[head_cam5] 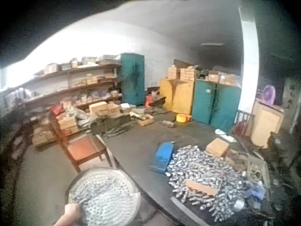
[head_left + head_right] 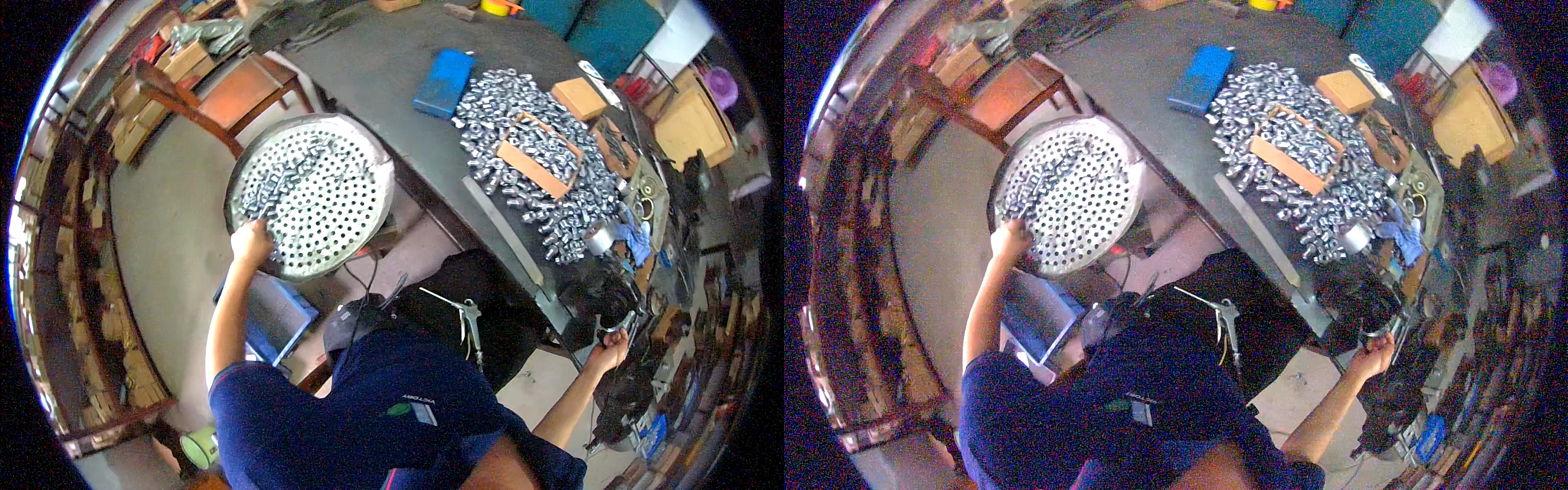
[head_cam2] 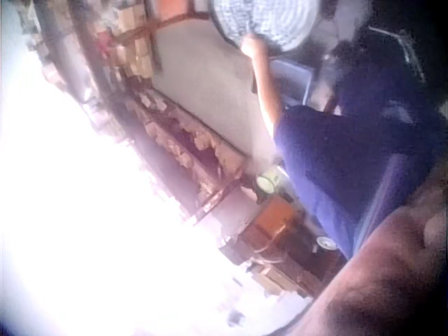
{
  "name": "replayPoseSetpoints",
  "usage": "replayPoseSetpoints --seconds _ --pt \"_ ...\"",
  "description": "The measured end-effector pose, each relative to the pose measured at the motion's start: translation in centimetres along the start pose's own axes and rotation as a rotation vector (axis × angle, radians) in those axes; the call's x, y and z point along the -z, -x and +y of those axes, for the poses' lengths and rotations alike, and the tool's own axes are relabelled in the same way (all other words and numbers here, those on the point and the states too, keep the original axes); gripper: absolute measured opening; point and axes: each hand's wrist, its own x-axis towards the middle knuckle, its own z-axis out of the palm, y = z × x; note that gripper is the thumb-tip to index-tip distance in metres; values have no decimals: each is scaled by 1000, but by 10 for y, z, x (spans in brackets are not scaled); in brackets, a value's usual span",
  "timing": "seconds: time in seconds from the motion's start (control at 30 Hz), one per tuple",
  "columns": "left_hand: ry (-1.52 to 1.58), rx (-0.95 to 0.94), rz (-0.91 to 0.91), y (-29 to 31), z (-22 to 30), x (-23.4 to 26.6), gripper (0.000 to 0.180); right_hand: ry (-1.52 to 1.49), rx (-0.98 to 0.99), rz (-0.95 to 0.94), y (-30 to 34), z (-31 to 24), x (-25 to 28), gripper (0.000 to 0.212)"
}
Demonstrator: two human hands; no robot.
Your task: The person picks up metal parts from a pile on a workbench, places them into a jig, and uses a compressed air gun to blow on the parts before moving them to a metal strainer.
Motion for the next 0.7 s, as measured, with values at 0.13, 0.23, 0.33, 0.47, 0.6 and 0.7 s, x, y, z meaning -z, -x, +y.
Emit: replayPoseSetpoints --seconds 0.13,0.23,0.33,0.47,0.6,0.7 --pt "756 129 -176 -24 21 31 21 -59 -59 15 6 -6 -10 17" --pt "1286 -111 -206 -47 75 51 22 -126 -32 52 0 3 -10 18" --pt "1434 -400 -415 -50 180 99 25 -146 -35 39 7 -7 -17 17" --pt "1316 -755 -607 -41 309 106 22 -104 -88 116 10 -12 -26 19" --pt "1333 -921 -640 -16 406 105 14 -157 -32 102 9 -9 -17 16" --pt "1700 -883 -838 -7 442 103 11 -159 -12 84 17 -12 -22 18"
